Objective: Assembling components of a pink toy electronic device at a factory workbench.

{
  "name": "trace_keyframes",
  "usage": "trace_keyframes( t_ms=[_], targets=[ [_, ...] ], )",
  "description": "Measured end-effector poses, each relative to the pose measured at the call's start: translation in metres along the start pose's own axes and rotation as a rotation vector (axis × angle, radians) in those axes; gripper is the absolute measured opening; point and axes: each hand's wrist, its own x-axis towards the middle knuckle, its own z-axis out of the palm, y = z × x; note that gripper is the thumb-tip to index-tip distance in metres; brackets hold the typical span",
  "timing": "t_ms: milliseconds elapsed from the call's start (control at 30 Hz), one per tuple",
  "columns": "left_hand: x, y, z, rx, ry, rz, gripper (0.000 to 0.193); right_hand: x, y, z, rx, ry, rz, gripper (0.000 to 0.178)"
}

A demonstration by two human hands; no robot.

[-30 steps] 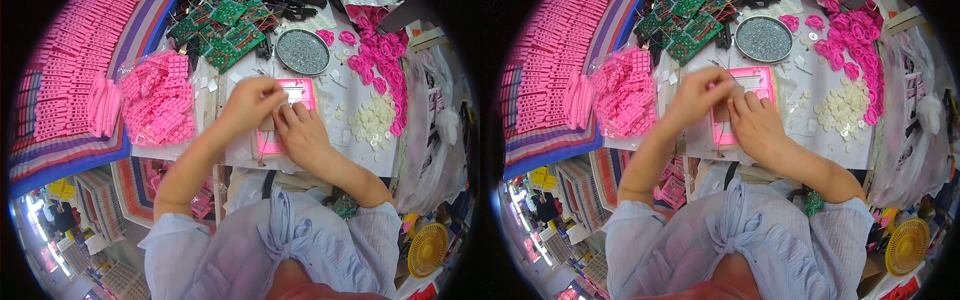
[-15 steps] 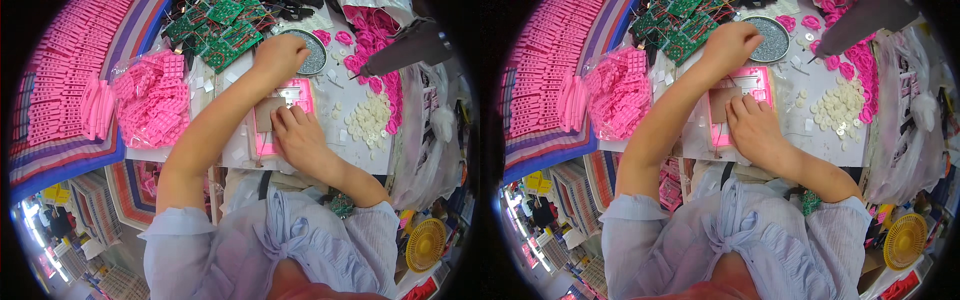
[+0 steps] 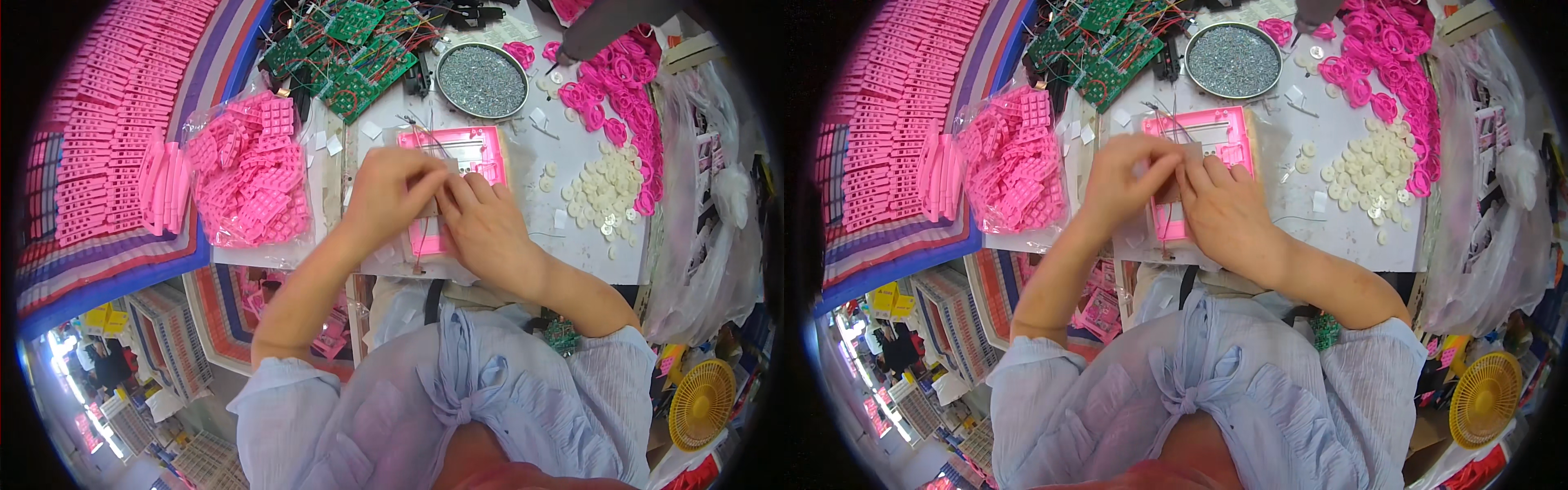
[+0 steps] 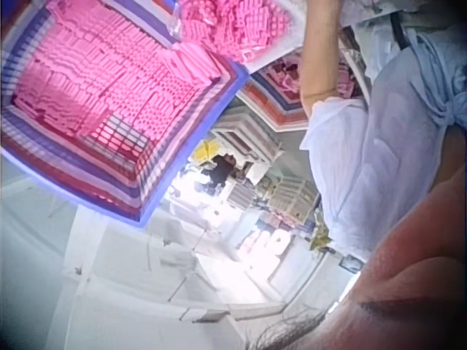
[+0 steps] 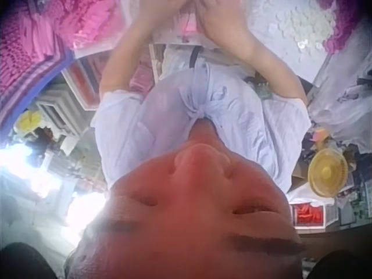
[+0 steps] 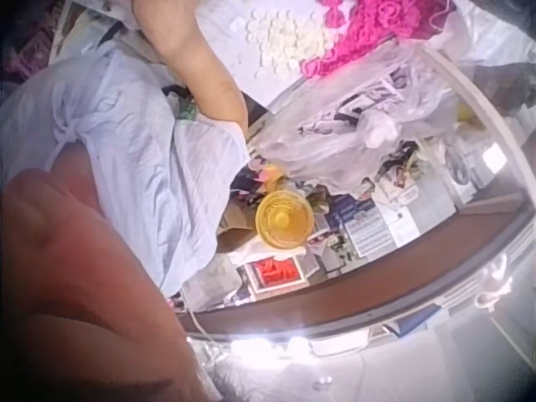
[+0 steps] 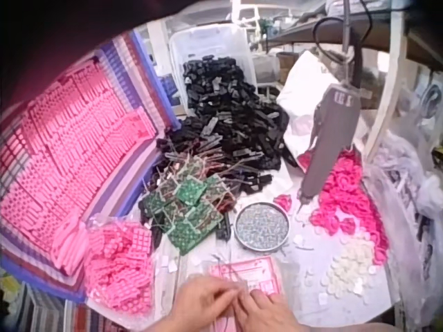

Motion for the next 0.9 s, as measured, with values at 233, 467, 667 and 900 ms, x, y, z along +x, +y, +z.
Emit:
trace_keyframes(
  t_ms=[233,467,667,900],
  targets=[
    [-0.052,-0.008,0.028,0.211,0.130,0.048,0.015,0.008,0.039,-0.008,0.282,0.078,-0.115,0.036],
    [-0.052,-0.008,0.034,0.138,0.128,0.030,0.005,0.068,0.179,-0.144,0.639,1.050,0.111,0.049],
    [-0.062,-0.010,0.035,0.155,0.179,0.015,0.005,0.092,0.155,-0.137,0.880,0.686,0.130,0.062],
    [-0.060,-0.010,0.039,0.260,0.216,0.091,0.007,0.142,0.036,-0.088,1.552,0.166,-0.413,0.063]
  ],
)
